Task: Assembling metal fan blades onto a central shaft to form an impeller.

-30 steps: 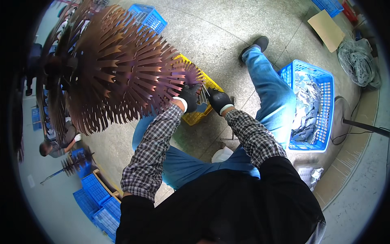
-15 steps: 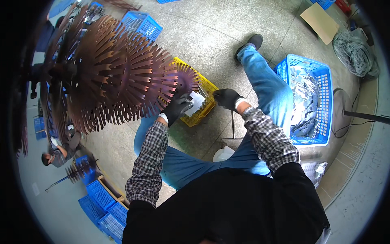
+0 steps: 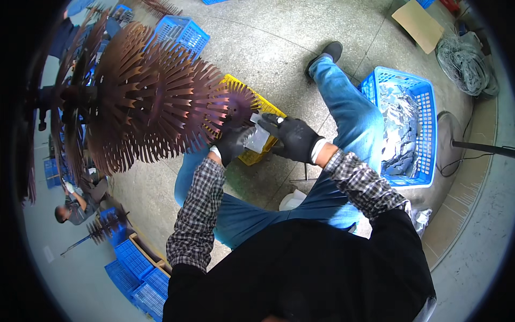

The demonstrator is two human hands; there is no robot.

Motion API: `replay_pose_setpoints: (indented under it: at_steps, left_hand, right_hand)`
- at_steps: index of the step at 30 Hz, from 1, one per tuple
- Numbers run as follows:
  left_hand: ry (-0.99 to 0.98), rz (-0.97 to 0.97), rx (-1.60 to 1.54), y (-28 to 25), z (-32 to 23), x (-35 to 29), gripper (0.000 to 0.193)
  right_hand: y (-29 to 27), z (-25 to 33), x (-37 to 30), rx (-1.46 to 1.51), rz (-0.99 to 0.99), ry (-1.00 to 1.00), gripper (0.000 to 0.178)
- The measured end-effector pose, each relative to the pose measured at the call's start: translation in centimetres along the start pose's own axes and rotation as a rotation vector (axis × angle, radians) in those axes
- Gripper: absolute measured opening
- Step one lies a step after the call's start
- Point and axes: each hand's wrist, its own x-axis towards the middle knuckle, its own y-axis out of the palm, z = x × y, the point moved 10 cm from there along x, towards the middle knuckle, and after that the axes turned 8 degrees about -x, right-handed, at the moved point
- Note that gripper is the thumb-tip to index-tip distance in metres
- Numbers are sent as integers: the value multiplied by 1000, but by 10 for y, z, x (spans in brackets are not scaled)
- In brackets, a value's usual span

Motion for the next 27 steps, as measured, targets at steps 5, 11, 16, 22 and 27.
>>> replay_pose_setpoints:
  at_steps: [5, 11, 16, 22, 27]
  left_hand:
    - [108, 190, 648, 50, -32, -12, 34]
    - [186, 82, 337, 57, -71, -21, 18]
    - [-211, -129, -332, 36, -30, -39, 18]
    - [156, -151, 215, 41, -72, -27, 20]
    - [399, -180, 703, 55, -100, -18, 24]
  right_hand:
    - [-11, -25, -3, 119, 68, 175, 59]
    - [42, -51, -47, 493, 252, 215, 30]
    - [48, -74, -74, 945, 198, 643, 18]
    - [24, -53, -46, 512, 234, 299, 20]
    - [25, -53, -27, 309, 256, 140, 30]
